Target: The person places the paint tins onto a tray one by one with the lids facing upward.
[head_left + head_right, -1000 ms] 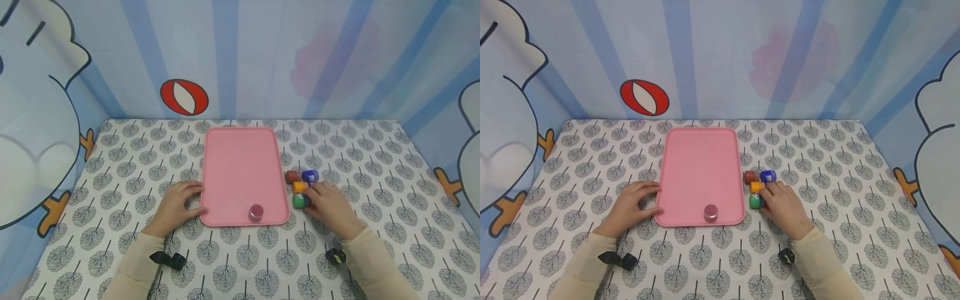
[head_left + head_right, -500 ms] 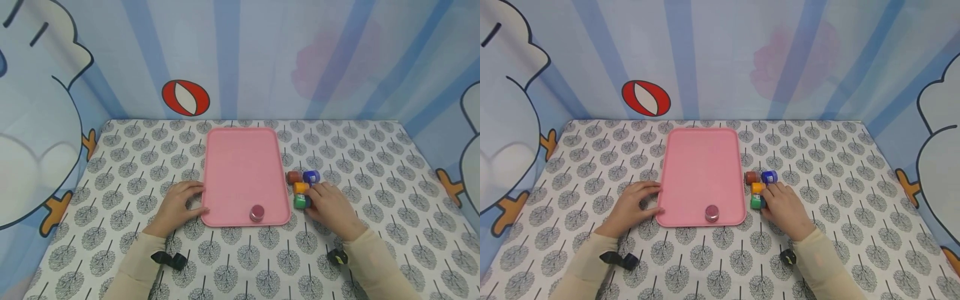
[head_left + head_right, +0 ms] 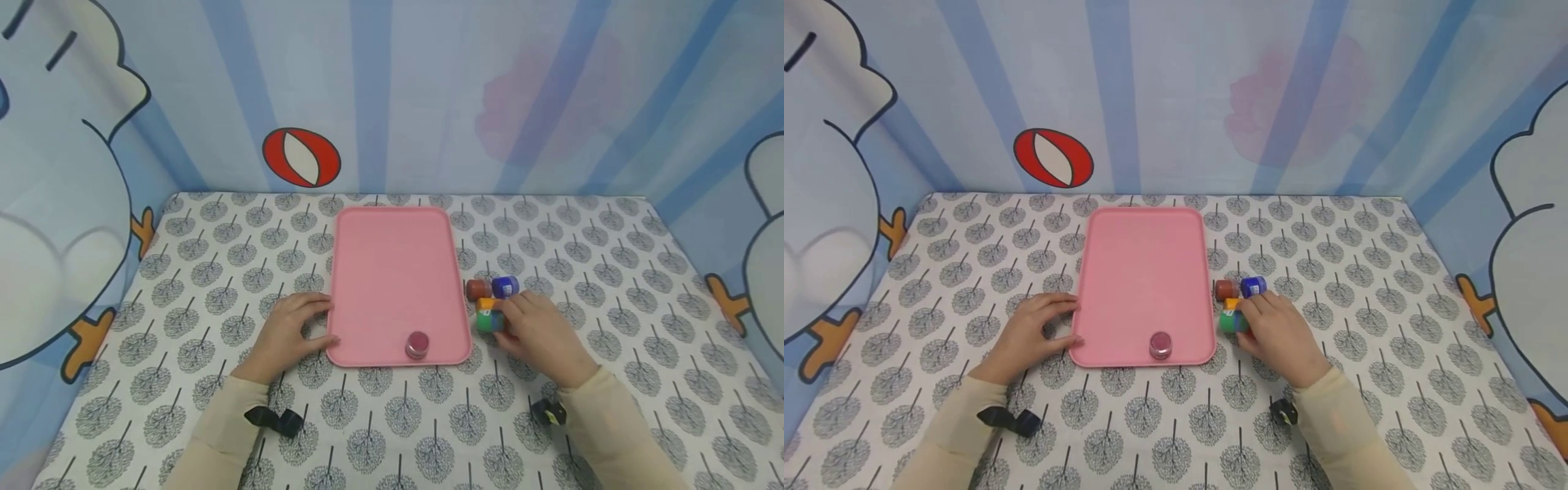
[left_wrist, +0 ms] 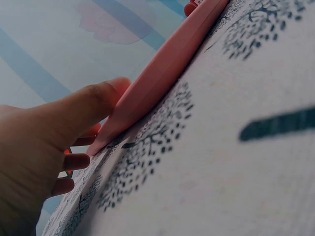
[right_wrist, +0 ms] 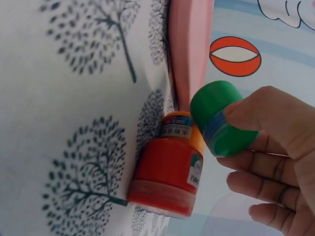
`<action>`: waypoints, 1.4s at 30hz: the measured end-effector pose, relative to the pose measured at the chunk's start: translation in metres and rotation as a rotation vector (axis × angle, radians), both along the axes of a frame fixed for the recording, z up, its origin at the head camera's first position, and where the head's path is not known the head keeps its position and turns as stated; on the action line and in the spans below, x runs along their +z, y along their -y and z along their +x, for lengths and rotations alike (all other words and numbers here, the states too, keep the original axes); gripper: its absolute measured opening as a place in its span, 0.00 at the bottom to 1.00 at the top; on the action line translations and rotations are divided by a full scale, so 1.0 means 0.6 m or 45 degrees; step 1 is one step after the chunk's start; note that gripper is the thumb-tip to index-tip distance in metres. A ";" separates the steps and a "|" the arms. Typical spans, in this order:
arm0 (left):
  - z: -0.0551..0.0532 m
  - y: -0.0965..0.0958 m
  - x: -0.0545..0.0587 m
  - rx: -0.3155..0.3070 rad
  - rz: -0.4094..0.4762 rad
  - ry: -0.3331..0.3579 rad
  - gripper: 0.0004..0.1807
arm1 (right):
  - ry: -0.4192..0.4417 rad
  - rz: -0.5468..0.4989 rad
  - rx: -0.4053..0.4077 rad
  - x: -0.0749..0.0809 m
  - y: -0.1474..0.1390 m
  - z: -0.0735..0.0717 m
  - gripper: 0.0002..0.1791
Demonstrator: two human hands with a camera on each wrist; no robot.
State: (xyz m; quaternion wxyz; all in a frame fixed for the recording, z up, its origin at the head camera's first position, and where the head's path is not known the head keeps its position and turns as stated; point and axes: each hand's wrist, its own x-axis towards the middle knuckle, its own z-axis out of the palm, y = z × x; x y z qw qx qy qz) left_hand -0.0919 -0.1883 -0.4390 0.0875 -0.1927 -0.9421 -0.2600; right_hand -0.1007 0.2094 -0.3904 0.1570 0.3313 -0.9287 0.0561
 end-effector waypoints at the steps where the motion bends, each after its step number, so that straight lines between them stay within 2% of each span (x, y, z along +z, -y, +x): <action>1: 0.000 0.001 0.000 0.002 -0.001 0.005 0.33 | -0.006 -0.008 0.008 0.001 0.001 -0.001 0.19; 13: -0.001 -0.001 -0.001 -0.006 0.002 -0.025 0.32 | -0.078 -0.052 0.064 0.004 0.013 -0.007 0.19; 21: -0.001 -0.001 -0.001 -0.005 0.010 0.003 0.33 | -0.088 -0.080 0.126 0.008 0.027 -0.016 0.19; 28: 0.000 -0.001 0.000 -0.005 0.002 -0.017 0.33 | -0.119 -0.085 0.167 0.012 0.040 -0.019 0.18; 37: -0.001 0.000 -0.002 0.006 -0.002 -0.020 0.32 | -0.020 -0.075 0.160 0.015 0.063 -0.022 0.20; 42: 0.000 -0.001 -0.001 0.003 0.001 -0.017 0.32 | -0.015 -0.048 0.148 0.013 0.075 -0.022 0.20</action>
